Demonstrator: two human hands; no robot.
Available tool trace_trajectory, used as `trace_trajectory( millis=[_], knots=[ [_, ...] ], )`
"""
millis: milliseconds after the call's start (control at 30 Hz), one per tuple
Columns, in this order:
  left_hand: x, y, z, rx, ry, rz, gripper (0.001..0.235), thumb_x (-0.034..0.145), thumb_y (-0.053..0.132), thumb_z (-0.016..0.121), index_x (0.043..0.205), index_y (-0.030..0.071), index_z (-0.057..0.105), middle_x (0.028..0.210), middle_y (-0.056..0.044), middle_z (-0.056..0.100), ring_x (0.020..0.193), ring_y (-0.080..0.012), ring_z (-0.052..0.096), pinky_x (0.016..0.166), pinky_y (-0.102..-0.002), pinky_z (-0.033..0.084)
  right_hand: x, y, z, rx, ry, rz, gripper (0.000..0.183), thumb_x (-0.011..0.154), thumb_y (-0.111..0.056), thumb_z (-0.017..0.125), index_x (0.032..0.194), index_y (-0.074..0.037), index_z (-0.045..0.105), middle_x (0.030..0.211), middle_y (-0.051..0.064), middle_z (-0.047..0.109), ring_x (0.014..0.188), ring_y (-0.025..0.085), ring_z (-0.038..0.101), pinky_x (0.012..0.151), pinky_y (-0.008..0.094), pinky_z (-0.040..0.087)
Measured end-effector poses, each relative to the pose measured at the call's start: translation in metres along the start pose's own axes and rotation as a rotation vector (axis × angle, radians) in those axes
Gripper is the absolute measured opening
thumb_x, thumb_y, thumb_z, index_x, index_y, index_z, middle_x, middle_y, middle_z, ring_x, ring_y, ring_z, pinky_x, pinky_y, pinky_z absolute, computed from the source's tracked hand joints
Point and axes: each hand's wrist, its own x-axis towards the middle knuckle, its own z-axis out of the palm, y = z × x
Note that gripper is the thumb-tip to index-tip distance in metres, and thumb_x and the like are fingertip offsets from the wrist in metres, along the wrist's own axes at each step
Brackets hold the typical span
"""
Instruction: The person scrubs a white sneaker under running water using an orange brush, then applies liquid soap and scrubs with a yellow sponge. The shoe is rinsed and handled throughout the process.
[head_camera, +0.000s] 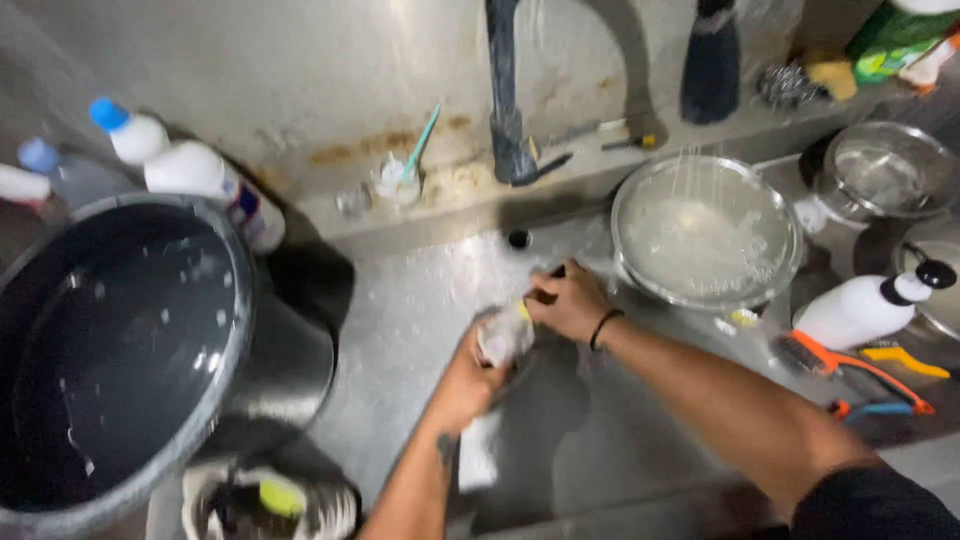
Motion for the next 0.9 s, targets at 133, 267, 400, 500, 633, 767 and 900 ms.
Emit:
trace_trajectory(
  millis=[133,267,400,500,633,767,900],
  knots=[
    [-0.007,-0.007,0.001,-0.032,0.021,-0.088,0.055,0.085,-0.005,0.073,0.135,0.005,0.054,0.109,-0.007,0.066,0.100,-0.0161,0.062,0.086,-0.036,0.057,0.007,-0.100,-0.049,0.214,-0.193,0.150,0.033,0.079,-0.032,0.078,0.102,-0.009,0.071,0.108,0.014,0.075,0.100,0.039,0.071,0.092,0.051,0.057],
    [0.002,-0.008,0.003,-0.053,-0.003,-0.035,0.059,0.084,-0.007,0.071,0.138,0.005,0.050,0.114,-0.008,0.064,0.103,-0.0179,0.059,0.093,-0.035,0.055,0.019,-0.014,-0.037,-0.137,-0.132,0.387,0.029,0.082,-0.045,0.072,0.096,-0.020,0.076,0.098,0.017,0.066,0.087,0.042,0.071,0.075,0.050,0.059],
    [0.000,0.030,0.006,-0.044,-0.073,0.003,0.067,0.077,-0.012,0.076,0.137,0.006,0.053,0.117,-0.008,0.071,0.108,-0.0116,0.066,0.098,-0.031,0.056,0.003,-0.091,-0.027,0.217,-0.298,0.256,0.050,0.076,-0.045,0.075,0.121,-0.022,0.076,0.132,0.031,0.058,0.115,0.054,0.061,0.100,0.055,0.053],
    [-0.008,0.009,0.005,-0.006,0.012,-0.061,0.066,0.084,-0.004,0.073,0.143,0.005,0.047,0.119,-0.010,0.065,0.106,-0.0176,0.061,0.093,-0.039,0.055,0.009,-0.057,-0.028,0.061,-0.248,0.306,0.037,0.081,-0.037,0.072,0.113,-0.020,0.078,0.121,0.019,0.068,0.111,0.044,0.068,0.096,0.048,0.056],
    [-0.011,0.058,0.016,-0.091,0.061,-0.137,0.069,0.081,-0.009,0.070,0.146,0.003,0.048,0.119,-0.015,0.065,0.108,-0.0200,0.065,0.092,-0.034,0.056,0.012,-0.104,-0.035,0.236,-0.273,0.439,0.046,0.077,-0.037,0.079,0.113,-0.010,0.070,0.118,0.020,0.070,0.110,0.040,0.068,0.095,0.046,0.056],
    [0.000,0.014,0.010,0.010,0.003,-0.168,0.076,0.081,-0.001,0.079,0.148,0.011,0.045,0.125,-0.010,0.064,0.109,-0.0214,0.064,0.091,-0.037,0.058,0.028,-0.035,-0.041,-0.088,-0.329,0.490,0.056,0.090,-0.047,0.066,0.129,-0.007,0.069,0.131,0.027,0.058,0.120,0.048,0.060,0.101,0.052,0.053],
    [0.016,0.052,0.021,-0.016,0.009,-0.154,0.073,0.082,0.003,0.080,0.147,0.012,0.047,0.112,-0.008,0.063,0.093,-0.0179,0.061,0.076,-0.033,0.055,0.027,-0.113,-0.044,0.215,-0.425,0.536,0.060,0.079,-0.048,0.076,0.126,-0.013,0.067,0.133,0.017,0.066,0.123,0.041,0.062,0.104,0.050,0.052]
  ],
)
